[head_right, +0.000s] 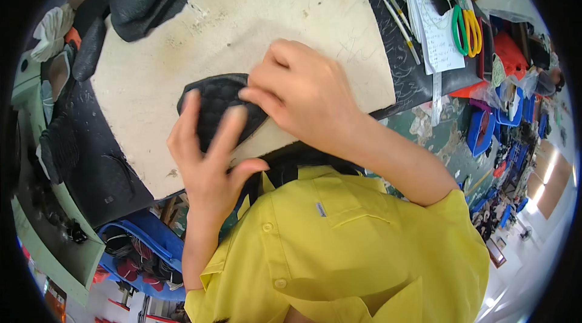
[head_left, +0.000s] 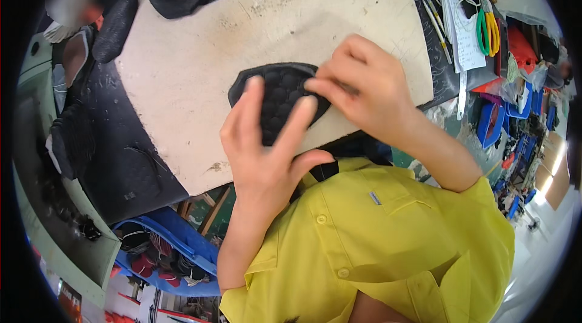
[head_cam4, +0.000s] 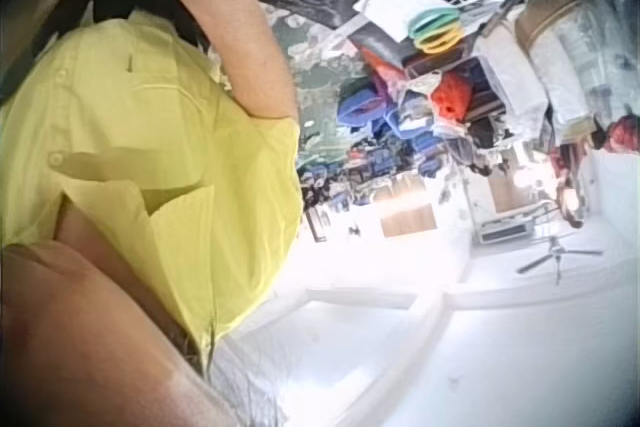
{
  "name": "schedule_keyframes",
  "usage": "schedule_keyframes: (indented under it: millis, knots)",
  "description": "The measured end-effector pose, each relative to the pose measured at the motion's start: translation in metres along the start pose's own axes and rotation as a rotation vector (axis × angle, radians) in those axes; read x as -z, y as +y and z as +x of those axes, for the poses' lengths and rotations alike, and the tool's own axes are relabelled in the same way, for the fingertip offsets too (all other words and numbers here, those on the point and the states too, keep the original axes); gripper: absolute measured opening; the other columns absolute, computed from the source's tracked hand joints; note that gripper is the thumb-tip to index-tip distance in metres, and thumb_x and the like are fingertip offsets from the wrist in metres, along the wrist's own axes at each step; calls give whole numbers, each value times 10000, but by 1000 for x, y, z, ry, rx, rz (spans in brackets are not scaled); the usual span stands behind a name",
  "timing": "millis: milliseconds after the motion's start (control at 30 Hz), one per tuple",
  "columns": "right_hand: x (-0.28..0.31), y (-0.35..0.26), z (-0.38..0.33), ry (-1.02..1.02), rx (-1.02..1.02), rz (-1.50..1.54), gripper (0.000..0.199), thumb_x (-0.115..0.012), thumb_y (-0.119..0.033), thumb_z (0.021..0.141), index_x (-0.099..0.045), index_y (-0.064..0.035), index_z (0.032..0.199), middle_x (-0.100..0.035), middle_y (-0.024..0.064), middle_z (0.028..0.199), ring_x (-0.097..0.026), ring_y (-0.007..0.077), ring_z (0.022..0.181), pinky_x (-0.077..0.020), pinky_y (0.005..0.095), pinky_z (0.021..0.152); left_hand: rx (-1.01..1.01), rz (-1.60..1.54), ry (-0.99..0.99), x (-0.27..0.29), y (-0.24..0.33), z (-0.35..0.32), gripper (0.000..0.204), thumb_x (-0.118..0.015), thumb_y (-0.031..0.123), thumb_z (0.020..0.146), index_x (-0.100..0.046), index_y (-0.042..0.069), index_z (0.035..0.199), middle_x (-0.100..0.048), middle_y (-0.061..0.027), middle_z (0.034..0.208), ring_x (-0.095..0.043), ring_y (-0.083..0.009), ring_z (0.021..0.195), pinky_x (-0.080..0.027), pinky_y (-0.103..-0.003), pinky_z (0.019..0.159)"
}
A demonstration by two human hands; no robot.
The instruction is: The person assembles black textured insoles by pressing them onto a flat white foam sheet on a workbench. The person repeatedly picks up the insoles, aligns them, and presses them down, occasionally flipping them over to inspect the fit. The task involves handling multiple insoles one by one in a repetitive sequence.
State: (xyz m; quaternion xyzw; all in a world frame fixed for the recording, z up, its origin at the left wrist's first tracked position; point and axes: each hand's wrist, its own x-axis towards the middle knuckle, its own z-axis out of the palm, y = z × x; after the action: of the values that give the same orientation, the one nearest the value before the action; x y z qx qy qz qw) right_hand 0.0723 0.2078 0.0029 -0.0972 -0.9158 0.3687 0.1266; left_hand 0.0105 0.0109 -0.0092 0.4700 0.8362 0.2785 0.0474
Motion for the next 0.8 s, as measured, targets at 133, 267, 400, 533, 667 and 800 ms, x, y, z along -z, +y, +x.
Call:
schedule_keyframes:
  millis: [133, 267, 400, 533, 667, 800]
  knots:
    - [-2, 12, -22, 328, 503, -9, 137, -804, -66, 683, -689, -63, 757, -628, 69, 907, -617, 245, 790, -501, 321, 668, 356, -377, 408, 18, -2, -7, 452, -876, 110, 669, -687, 7, 1066, -659, -168, 1102, -621, -265, 939, -468, -337, 804]
    - [0, -4, -22, 237, 469, 172, 300, -827, -174, 696, -697, -50, 936, -679, 85, 988, -660, 268, 911, -492, 349, 770, 229, -495, 252, 32, -1, -16, 270, -786, -76, 580, -699, -8, 826, -687, -99, 762, -638, -253, 737, -475, -329, 705]
    - [10, -25, -17, -79, 436, 291, 436, -833, -217, 703, -684, -72, 1086, -690, 69, 1026, -669, 248, 948, -462, 334, 840, 76, -489, 276, 31, 11, -20, 322, -683, -128, 548, -699, -3, 845, -705, -112, 810, -660, -265, 754, -488, -327, 696]
    - [28, -33, -8, -271, 277, 463, 440, -867, -226, 691, -699, -70, 1066, -703, 79, 994, -675, 245, 905, -482, 324, 808, 129, -542, 333, 30, 10, -26, 346, -648, -146, 546, -699, -3, 856, -708, -114, 807, -670, -264, 748, -501, -318, 687]
    - [37, -30, 1, -355, 202, 615, 253, -836, -160, 751, -718, -26, 930, -718, 91, 898, -685, 229, 828, -509, 302, 740, 81, -544, 345, 35, 7, -28, 353, -632, -157, 543, -698, -8, 856, -710, -114, 806, -673, -262, 750, -504, -313, 677]
    - [33, -32, 3, -463, 73, 713, 114, -735, -98, 843, -699, 10, 828, -698, 71, 789, -658, 156, 755, -507, 263, 698, -45, -497, 370, 37, 1, -30, 365, -654, -144, 539, -700, 0, 871, -704, -103, 801, -676, -252, 740, -480, -304, 632]
